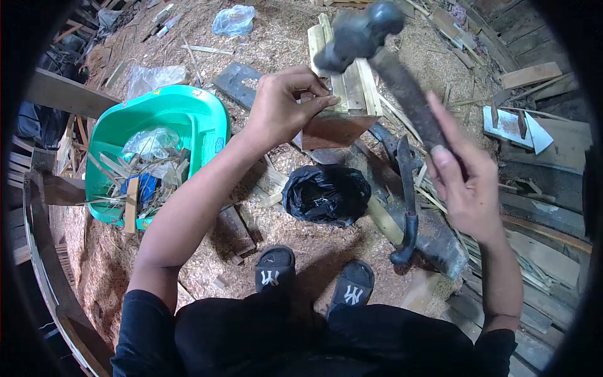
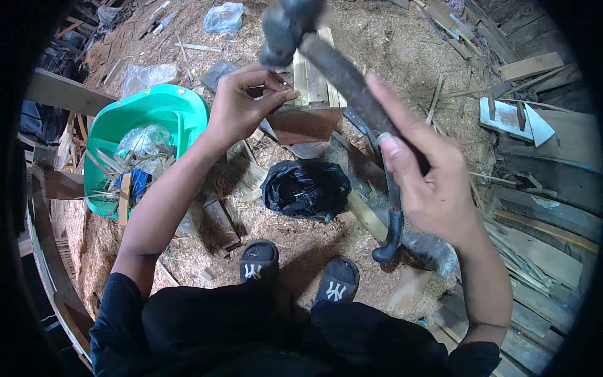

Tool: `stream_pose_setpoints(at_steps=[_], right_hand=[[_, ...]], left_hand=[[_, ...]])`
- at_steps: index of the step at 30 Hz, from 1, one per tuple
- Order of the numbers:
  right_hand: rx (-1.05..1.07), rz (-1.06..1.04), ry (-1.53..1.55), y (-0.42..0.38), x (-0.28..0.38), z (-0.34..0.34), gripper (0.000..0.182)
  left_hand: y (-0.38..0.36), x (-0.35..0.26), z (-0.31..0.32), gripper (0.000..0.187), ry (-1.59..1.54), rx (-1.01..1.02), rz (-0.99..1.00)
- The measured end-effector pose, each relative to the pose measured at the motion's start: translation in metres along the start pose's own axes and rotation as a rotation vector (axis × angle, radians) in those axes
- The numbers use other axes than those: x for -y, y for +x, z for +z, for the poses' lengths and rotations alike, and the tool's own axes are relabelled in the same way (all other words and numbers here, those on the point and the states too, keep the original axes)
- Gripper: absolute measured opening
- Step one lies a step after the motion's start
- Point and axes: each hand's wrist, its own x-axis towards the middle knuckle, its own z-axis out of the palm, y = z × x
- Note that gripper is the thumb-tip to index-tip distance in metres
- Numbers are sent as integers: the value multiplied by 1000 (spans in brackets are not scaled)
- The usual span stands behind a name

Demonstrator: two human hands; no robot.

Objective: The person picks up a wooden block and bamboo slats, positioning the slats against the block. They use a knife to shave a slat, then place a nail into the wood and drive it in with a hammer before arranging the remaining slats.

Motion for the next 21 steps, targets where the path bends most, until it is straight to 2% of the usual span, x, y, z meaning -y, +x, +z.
stream_pose_setpoints(at_steps=[1,2,8,18,21], right_hand=[[30,-32,-46,1,0,1,53],[92,121,-40,1,11,-5,50],[27,186,171,-2,10,2,50],[1,183,255,-3,8,4,53],[-26,217,279,-6,8,5,47]], left_hand=[[1,0,0,18,9,4,-16],[2,-2,-2,18,10,3,-13],[1,-2,-3,17,35,2,-1],[-4,4,-9,21,43,42,80],[-5,-3,-9,19,114,34,113]])
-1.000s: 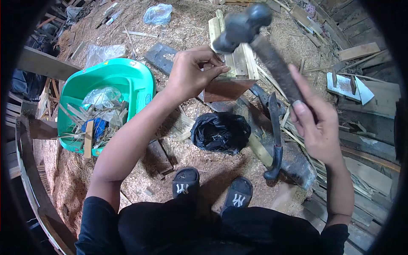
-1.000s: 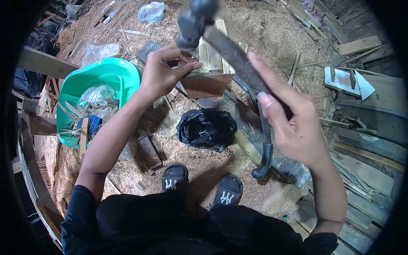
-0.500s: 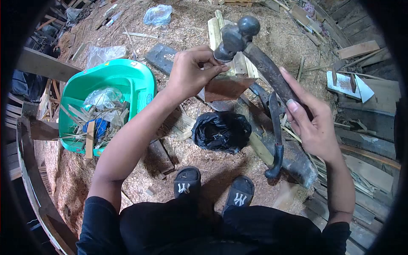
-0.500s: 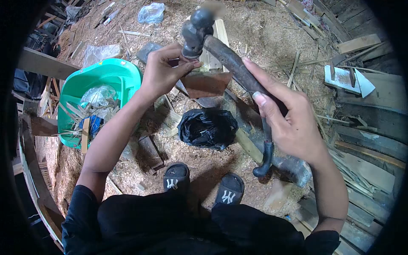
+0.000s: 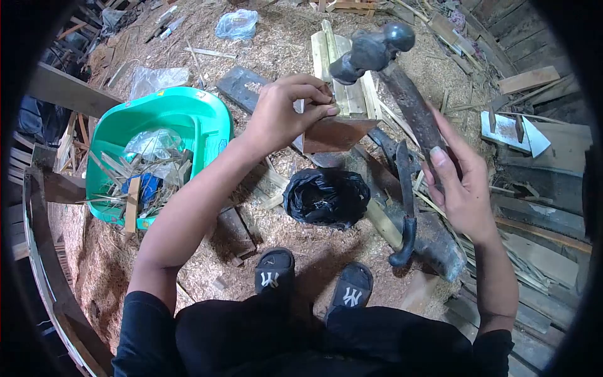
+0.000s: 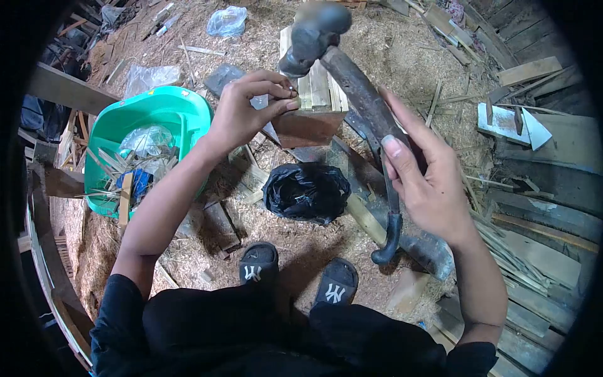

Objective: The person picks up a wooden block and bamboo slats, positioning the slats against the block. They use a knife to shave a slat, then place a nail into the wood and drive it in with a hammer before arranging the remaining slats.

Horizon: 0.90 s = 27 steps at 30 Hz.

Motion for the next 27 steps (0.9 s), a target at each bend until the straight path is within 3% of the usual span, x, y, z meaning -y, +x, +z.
stream_pose_setpoints(at_steps=[3,5,8,9,12,27], right_hand=[[-16,-1,17,-1,-10,1,42],[-49,-74,262,-1,-11,3,33],[24,-151,314,10,-15,-5,30],[-167,-141,361,9,-2,10,26],[-80,-49,209,10,-14,-6,24],[-142,-61,309,10,-25,-2,24]], left_hand=[[0,0,0,17,54,-3,28],[-1,1,1,16,69,-8,38],[-3,-1,1,16,91,-20,44],[-4,-3,0,16,71,-26,11],[-4,-3,1,16,47,-39,-3],[-1,0,-2,27,157,-16,80]])
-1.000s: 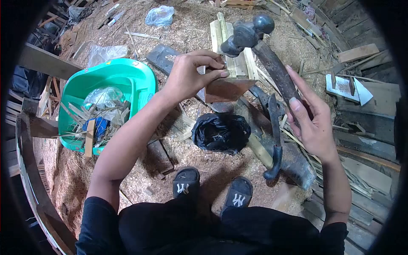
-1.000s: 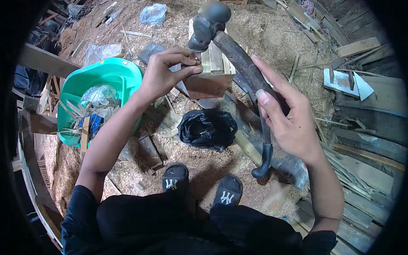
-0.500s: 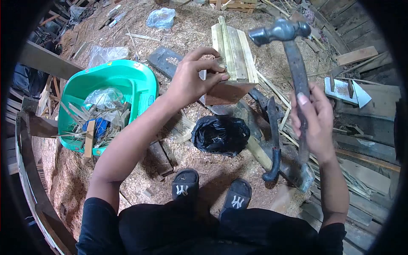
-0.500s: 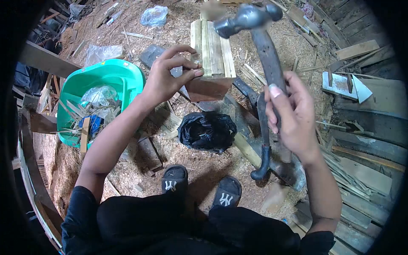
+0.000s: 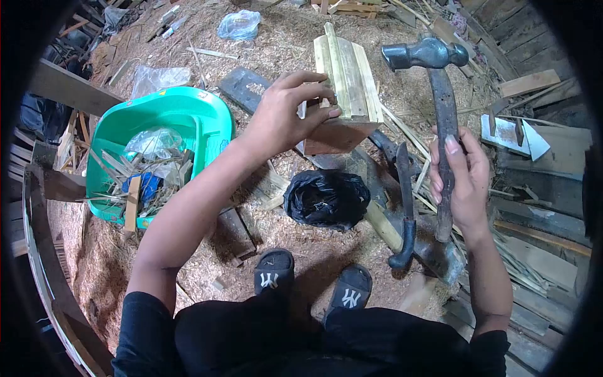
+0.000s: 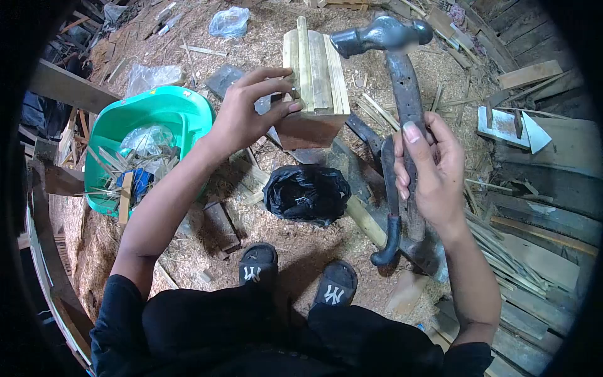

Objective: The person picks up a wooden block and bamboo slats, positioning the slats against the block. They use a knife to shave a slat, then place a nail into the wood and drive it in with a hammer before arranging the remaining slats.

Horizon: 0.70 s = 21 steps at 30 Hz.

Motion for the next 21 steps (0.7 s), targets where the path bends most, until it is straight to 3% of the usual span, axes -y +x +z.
stream_pose_setpoints(at_steps=[7,10,13,21], right_hand=[[24,-18,-100,-3,0,2,49],[25,-91,-89,0,-4,9,49],[45,3,-176,0,6,7,52],[109,-45,-267,4,4,15,52]], left_hand=[[1,-4,-3,32,-5,24,-25],[1,-2,-3,34,1,30,-18],[2,-2,-4,33,1,37,-37],[3,-5,-8,29,-51,83,-101]])
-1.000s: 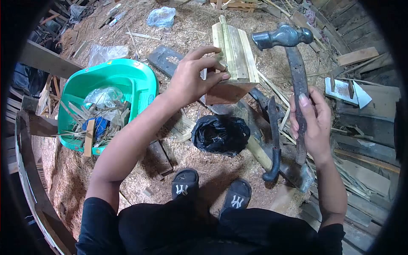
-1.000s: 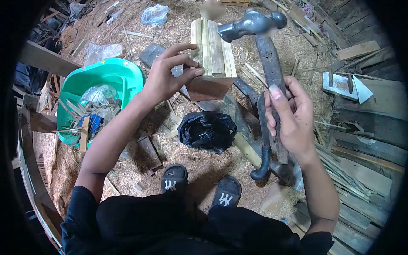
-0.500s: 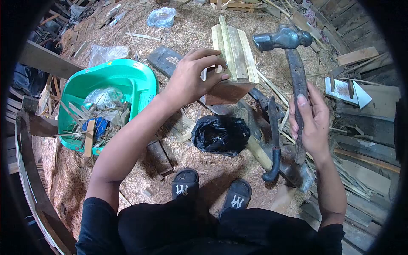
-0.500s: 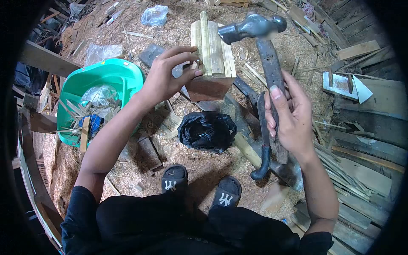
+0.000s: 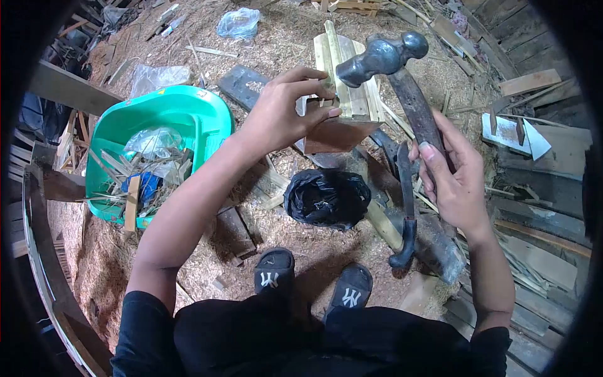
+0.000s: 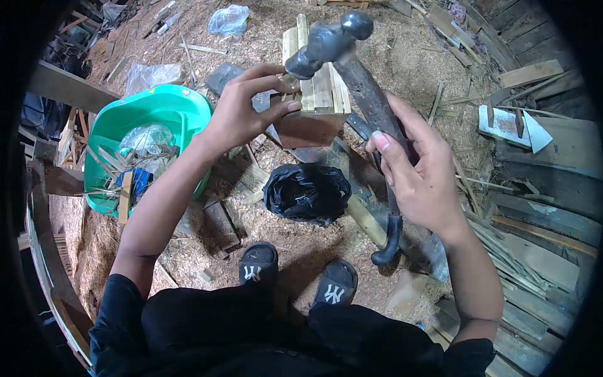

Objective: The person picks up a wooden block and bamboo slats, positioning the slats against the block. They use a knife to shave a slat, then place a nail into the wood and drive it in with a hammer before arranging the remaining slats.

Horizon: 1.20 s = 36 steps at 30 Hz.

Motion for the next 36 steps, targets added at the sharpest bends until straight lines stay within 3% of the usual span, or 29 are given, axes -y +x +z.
stream_pose_setpoints(at_steps=[11,16,28,32,36], right_hand=[[7,-11,-49,2,-2,-3,54],[50,-132,-197,4,0,-3,57],[65,-241,-386,11,13,-5,53],[128,-166,-408,12,27,-9,51],[29,-335,-415,17,20,-8,52]], left_hand=[[-2,1,-16,41,-19,146,33],[-2,5,-16,45,9,177,67],[-8,2,-6,45,-21,89,37],[-8,5,-5,45,-12,94,57],[-10,5,0,43,-74,99,8]])
